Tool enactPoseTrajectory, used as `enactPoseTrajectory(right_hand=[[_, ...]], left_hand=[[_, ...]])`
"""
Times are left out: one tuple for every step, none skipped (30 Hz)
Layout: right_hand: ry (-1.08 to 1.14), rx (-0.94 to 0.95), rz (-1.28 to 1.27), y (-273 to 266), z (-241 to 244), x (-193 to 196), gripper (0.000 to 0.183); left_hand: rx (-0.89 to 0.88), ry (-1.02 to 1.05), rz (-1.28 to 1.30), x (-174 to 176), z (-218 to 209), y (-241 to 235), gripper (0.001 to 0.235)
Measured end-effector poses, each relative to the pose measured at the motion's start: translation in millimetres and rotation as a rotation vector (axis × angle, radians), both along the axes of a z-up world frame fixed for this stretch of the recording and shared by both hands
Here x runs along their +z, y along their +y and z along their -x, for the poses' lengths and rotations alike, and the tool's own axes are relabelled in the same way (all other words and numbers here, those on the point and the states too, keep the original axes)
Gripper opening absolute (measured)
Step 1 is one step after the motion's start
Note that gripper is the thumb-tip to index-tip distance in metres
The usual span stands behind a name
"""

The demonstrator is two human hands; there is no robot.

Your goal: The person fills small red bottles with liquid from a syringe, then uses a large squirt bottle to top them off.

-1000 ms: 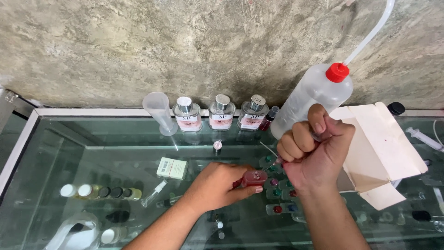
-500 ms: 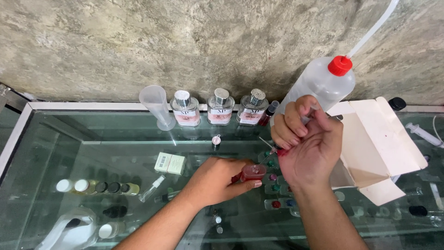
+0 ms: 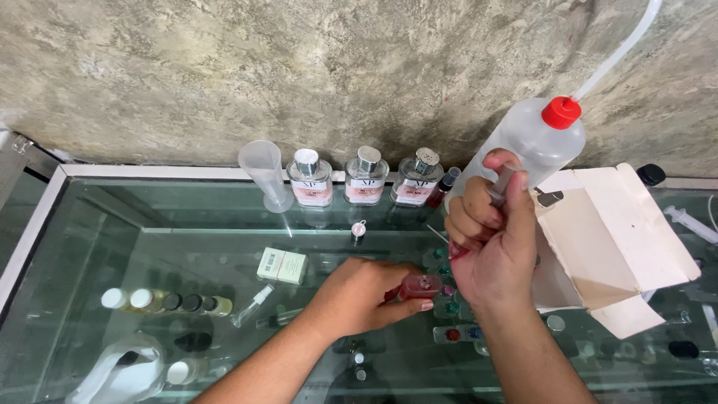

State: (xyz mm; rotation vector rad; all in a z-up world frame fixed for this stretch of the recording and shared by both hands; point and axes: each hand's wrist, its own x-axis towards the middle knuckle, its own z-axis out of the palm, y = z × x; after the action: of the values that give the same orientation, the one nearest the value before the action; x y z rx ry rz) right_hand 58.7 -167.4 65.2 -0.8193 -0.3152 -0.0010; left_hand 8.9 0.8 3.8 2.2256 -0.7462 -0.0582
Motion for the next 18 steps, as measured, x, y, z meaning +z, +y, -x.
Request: enactPoseTrajectory(right_hand=[[0.005, -0.014, 0.004, 0.0, 0.2, -0.9, 0.027], [0.005, -0.013, 0.005, -0.2, 0.7, -0.1, 0.027], [0.022, -0.031, 0.017, -0.6, 1.0, 0.4, 0.028], [0.039, -0.051, 0.029, -1.5, 1.6, 0.8, 0.03], [0.042, -0.052, 0.03, -2.6, 1.2, 0.1, 0.03], [0.057, -0.04, 0.013, -4.2, 0.7, -0.7, 0.031], [0.072, -0.028, -0.004, -5.8, -0.2, -2.0, 0.032], [0.078, -0.029, -0.002, -6.1, 0.1, 0.4, 0.032], [0.088, -0.031, 0.007, -6.3, 0.1, 2.2, 0.034], [0.104, -0.033, 0.016, -6.2, 1.6, 2.8, 0.035], [0.117, -0.033, 0.018, -5.8, 1.0, 5.1, 0.035], [0.097, 0.003, 0.014, -6.0, 1.5, 6.9, 0.036], [0.077, 0.039, 0.01, -6.1, 1.8, 8.8, 0.038], [0.093, 0.038, 0.012, -5.7, 2.0, 10.0, 0.038], [0.087, 0.019, 0.036, -5.1, 2.4, 11.7, 0.038], [0.075, 0.002, 0.057, -3.8, 1.9, 14.0, 0.038], [0.085, 0.003, 0.058, -3.8, 2.9, 14.3, 0.038], [0.094, 0.004, 0.065, -3.5, 2.6, 15.8, 0.039]], left_hand=[[-0.008, -0.016, 0.02, -0.6, 0.1, -0.1, 0.033], [-0.007, -0.016, 0.02, -0.3, 0.0, 0.2, 0.033], [-0.004, -0.009, 0.009, -0.2, -0.4, 0.2, 0.033], [-0.003, -0.002, -0.003, -0.3, -0.7, -0.2, 0.033], [-0.004, 0.0, -0.002, -0.7, -0.6, -0.1, 0.033], [-0.003, -0.007, -0.008, -1.3, -1.0, -0.3, 0.032], [-0.001, -0.014, -0.014, -2.3, -1.7, -0.5, 0.032], [-0.002, -0.008, -0.013, -1.1, -2.6, -0.6, 0.032], [-0.007, 0.0, -0.01, -0.7, -3.9, -0.4, 0.032], [-0.011, 0.014, -0.007, -1.1, -3.2, 0.0, 0.032], [-0.011, 0.027, -0.005, -2.1, -4.3, 0.5, 0.032], [-0.006, 0.027, -0.008, -3.6, -4.3, 0.5, 0.032], [0.0, 0.028, -0.011, -5.2, -4.3, 0.6, 0.032], [-0.001, 0.044, -0.008, -7.2, -4.5, 0.3, 0.032], [0.004, 0.03, -0.001, -8.7, -4.4, 0.2, 0.032], [0.009, 0.011, 0.004, -9.5, -5.4, 0.9, 0.032], [0.01, 0.022, 0.005, -10.8, -4.3, 0.9, 0.032], [0.008, 0.018, 0.013, -11.0, -5.0, 1.1, 0.03]])
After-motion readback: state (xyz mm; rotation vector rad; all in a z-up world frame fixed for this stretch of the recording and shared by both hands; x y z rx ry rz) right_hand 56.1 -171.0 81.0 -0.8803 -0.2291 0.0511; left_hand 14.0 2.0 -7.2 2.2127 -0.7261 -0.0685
